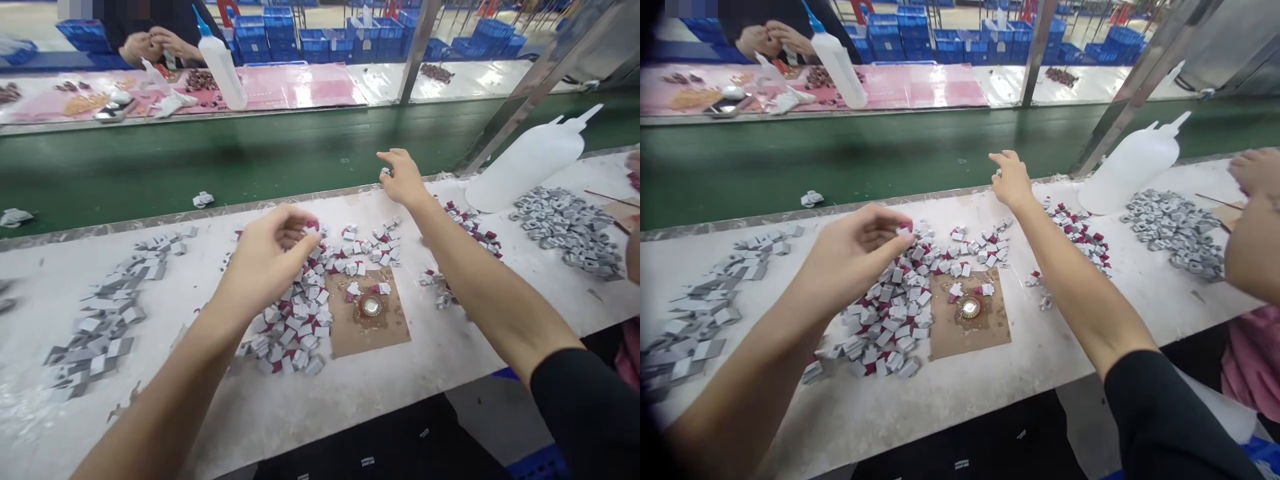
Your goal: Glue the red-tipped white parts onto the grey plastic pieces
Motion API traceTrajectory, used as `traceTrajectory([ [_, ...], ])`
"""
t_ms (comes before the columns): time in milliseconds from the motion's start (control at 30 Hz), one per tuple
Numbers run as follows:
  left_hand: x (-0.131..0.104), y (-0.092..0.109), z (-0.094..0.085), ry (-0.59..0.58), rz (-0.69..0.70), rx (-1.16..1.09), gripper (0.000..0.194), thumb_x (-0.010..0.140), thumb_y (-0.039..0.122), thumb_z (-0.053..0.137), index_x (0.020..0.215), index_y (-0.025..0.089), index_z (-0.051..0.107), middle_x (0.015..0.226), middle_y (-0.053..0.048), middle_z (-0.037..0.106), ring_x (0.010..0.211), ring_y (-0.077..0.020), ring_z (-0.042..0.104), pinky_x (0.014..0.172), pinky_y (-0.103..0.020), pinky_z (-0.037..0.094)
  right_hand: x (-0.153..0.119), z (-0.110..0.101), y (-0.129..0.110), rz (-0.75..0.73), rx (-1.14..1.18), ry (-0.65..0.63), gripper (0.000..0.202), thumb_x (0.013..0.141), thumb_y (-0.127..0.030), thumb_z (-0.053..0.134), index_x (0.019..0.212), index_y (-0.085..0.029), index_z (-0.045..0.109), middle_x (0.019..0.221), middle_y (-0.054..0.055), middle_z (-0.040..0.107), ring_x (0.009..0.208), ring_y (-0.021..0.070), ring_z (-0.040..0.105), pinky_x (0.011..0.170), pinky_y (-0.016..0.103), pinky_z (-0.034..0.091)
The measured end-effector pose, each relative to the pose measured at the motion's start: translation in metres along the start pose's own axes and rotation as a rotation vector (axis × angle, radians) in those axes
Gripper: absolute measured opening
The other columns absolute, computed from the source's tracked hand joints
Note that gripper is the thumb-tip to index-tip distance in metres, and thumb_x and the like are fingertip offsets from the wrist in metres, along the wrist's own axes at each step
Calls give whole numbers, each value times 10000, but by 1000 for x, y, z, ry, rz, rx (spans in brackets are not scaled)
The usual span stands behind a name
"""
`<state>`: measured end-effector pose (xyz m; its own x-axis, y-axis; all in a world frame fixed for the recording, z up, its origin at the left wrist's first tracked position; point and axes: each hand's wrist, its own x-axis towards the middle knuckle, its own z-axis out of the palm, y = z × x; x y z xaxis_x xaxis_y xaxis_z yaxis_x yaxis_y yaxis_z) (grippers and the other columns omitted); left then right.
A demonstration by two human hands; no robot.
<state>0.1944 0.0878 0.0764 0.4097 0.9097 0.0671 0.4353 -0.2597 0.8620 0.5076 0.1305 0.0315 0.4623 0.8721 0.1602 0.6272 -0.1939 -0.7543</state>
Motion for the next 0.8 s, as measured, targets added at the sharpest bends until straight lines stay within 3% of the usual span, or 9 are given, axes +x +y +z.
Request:
traceTrajectory([
  [67, 34, 4, 15, -15, -20, 36, 134, 959, 180, 832, 1087, 218, 840, 1128, -104, 857, 1031, -260, 790, 984, -410, 663, 28, 9, 5, 37, 36, -14, 389, 1002, -48, 793, 1349, -207, 872, 1657, 162, 709, 1624, 444, 573, 1423, 687, 395],
  [167, 88, 1, 43, -29, -108, 68, 124, 990, 86, 786, 1073, 171, 823, 1157, -136, 853, 1055, -249, 794, 1017, -397, 655, 36, 14, 6, 89, 141, -26, 339, 1117, -345, 844, 1427, -218, 796, 1556, 143, 749, 1409, 363, 734, 1211, 624, 628],
  [267, 135, -11, 65, -25, -181, 88, 154, 1064, 173, 805, 1215, 144, 812, 1278, -150, 830, 1140, -266, 798, 1048, -441, 680, 11, 9, 0, 111, 317, -45, 342, 1130, -397, 844, 1389, -184, 778, 1369, 113, 807, 1150, 268, 826, 1012, 487, 728],
  [367, 167, -20, 77, -39, -236, 97, 383, 1128, 403, 805, 1447, 195, 754, 1481, -143, 763, 1254, -297, 784, 1069, -522, 703, -33, -6, -5, 114, 532, -112, 214, 1034, -317, 929, 1188, -194, 843, 1136, 96, 859, 1012, 248, 866, 1009, 457, 754],
  [433, 179, -21, 79, -56, -261, 101, 438, 1133, 445, 797, 1497, 209, 733, 1522, -146, 744, 1280, -309, 778, 1079, -538, 703, -64, -18, -8, 126, 663, -165, 258, 967, -357, 979, 1157, -220, 873, 1086, 91, 876, 1025, 268, 881, 1016, 469, 767],
  [533, 184, -14, 77, -66, -276, 117, 448, 1125, 437, 808, 1503, 207, 730, 1525, -145, 742, 1295, -317, 775, 1086, -548, 700, -101, -32, -11, 157, 819, -191, 352, 904, -438, 1017, 1181, -260, 896, 1109, 74, 891, 1146, 283, 877, 1078, 467, 757],
  [633, 166, 1, 69, -42, -216, 119, 425, 1083, 259, 839, 1483, 156, 741, 1622, -214, 688, 1411, -360, 726, 1198, -570, 636, -128, -40, -16, 177, 930, -169, 367, 885, -459, 1043, 1177, -293, 895, 1155, 41, 894, 1243, 258, 859, 1189, 427, 707],
  [700, 139, 14, 60, -56, -127, 93, 342, 1062, 146, 808, 1403, 146, 785, 1609, -215, 713, 1424, -347, 720, 1241, -510, 598, -143, -42, -21, 183, 1009, -158, 369, 879, -472, 1066, 1166, -312, 899, 1149, 20, 894, 1230, 244, 864, 1176, 398, 709],
  [800, 81, 30, 47, -230, 67, -88, 155, 1123, 224, 724, 1214, 192, 845, 1307, -114, 859, 1177, -249, 810, 1057, -380, 660, -165, -38, -32, 178, 1121, -125, 347, 854, -473, 1101, 1121, -339, 925, 1089, -11, 890, 1124, 206, 877, 982, 300, 748],
])
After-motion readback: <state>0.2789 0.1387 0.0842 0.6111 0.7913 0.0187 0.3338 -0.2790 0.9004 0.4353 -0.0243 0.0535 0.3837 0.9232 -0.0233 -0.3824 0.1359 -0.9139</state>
